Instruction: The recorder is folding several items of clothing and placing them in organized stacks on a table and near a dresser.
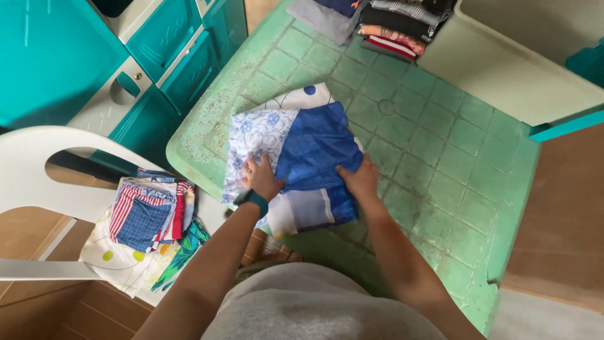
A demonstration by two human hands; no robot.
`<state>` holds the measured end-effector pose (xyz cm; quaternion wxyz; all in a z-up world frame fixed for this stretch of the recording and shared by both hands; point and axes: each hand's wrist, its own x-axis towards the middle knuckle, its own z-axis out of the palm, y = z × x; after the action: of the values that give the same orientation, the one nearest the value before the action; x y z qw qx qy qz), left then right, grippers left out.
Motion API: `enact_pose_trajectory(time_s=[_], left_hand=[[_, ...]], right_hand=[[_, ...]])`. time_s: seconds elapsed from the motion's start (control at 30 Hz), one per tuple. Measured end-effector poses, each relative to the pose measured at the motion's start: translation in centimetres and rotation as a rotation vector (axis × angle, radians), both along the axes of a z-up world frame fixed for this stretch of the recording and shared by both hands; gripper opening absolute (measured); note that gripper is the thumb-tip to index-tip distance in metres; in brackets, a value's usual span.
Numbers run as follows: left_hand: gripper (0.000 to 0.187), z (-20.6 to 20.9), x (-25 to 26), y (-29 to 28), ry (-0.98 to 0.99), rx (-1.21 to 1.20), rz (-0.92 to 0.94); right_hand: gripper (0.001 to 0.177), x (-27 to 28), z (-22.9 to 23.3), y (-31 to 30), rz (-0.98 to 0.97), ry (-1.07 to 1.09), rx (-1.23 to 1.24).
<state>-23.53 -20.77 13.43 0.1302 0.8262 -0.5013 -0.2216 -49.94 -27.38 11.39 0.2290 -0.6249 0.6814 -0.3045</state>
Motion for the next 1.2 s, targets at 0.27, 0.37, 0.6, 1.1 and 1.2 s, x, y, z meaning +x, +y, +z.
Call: enact_pose_trajectory(time_s=[0.27,0.37,0.6,1.1,1.2], left_hand=[[0.040,-2.6,2.8,-2.3,0.134,-0.485,0.088],[0.028,0.5,2.8,-3.3,0.121,-0.595,0.095],[0.020,2.5,7.1,-6.4,0.152,-0.716,0.272],[0.036,-2.1,18.4,-5.4,-0.346,-0.536,0.352],[0.060,-12.2,12.2,-9.4,0.084,-0.433,-0.338]], right_hand=[[0.050,5.0,2.5,0.1,-0.031,0.351,-0.294],[0.063,4.2,2.6,-0.5,-0.002,0.343,-0.167],[0.020,-7.3,-1.5,-4.8,-0.115,0.092,-0.122],[0.052,-37.1,-1.7,6.4,-1.041,0.330,-0.180],[0.067,-28.8,-6.8,4.7,-0.394,0.245,-0.485]])
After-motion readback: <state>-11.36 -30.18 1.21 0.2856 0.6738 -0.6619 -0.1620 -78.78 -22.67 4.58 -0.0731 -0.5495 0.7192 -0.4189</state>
